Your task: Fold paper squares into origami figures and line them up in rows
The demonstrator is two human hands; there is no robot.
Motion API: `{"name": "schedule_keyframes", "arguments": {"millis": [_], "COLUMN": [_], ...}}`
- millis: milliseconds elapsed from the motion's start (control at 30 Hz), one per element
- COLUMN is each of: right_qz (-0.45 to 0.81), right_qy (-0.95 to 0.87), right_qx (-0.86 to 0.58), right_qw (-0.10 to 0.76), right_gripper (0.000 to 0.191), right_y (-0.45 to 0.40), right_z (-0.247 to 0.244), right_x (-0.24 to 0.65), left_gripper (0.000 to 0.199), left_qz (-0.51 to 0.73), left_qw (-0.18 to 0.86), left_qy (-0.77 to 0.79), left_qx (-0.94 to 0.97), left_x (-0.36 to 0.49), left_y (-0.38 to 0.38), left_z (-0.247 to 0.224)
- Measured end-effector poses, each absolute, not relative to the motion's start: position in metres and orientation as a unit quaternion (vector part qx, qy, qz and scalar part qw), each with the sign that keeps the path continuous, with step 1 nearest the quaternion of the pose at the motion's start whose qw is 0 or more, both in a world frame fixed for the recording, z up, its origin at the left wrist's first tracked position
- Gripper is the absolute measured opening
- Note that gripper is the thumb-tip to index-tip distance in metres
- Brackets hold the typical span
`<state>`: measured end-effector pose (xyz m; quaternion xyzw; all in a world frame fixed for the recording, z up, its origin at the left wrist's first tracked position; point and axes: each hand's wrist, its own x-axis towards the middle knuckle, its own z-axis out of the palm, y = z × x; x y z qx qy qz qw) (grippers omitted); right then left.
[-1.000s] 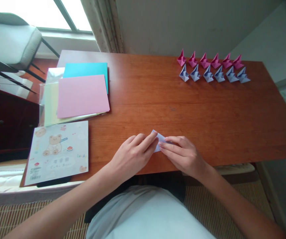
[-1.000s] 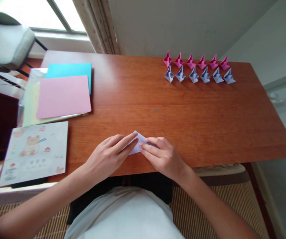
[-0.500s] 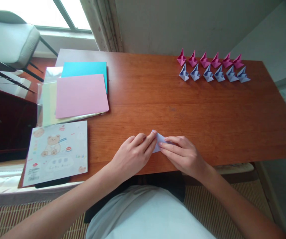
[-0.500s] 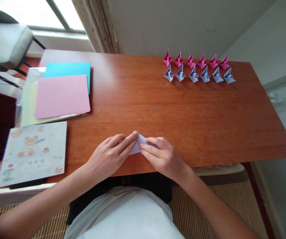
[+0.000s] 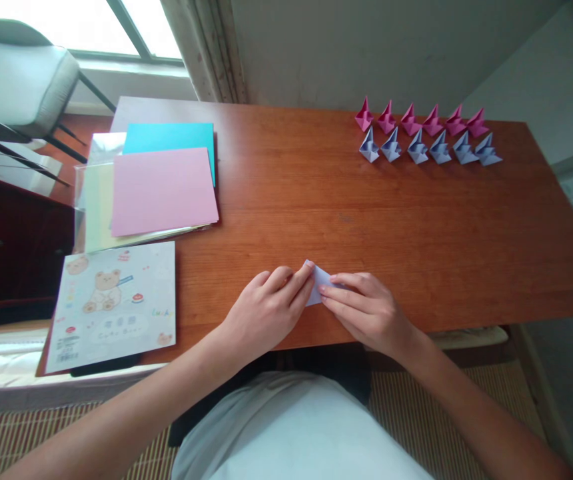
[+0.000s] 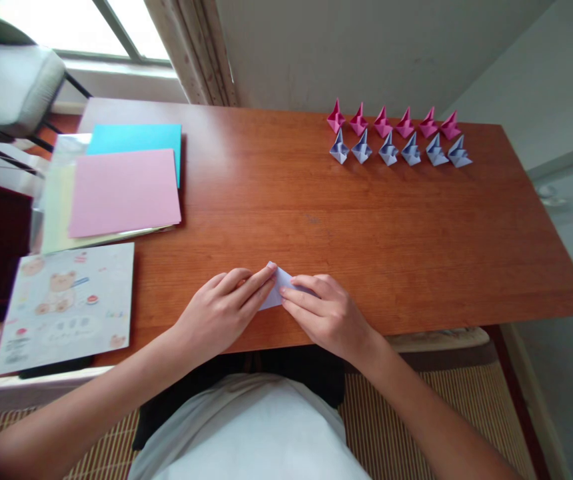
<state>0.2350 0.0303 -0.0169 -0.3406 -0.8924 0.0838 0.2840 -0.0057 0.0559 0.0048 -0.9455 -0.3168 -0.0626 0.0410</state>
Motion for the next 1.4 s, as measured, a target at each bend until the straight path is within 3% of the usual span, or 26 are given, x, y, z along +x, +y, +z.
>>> {"name": "schedule_keyframes", "arguments": {"millis": [1400], "right_qz": [0.083], "right_qy": [-0.886], "right_qx": [-0.35], "right_qw": [0.292], "right_gripper": [0.029], "right_y": [0.0317], "right_z": [-0.0157], "right_x": [0.2339], "left_gripper": [0.026], "left_qz": [-0.065], "left_qw": [0.052], "left_qy": [-0.306], "left_qx": [-0.948], "left_x": [-0.0053], "left_y": [0.0501], "left_z": [0.0056]}}
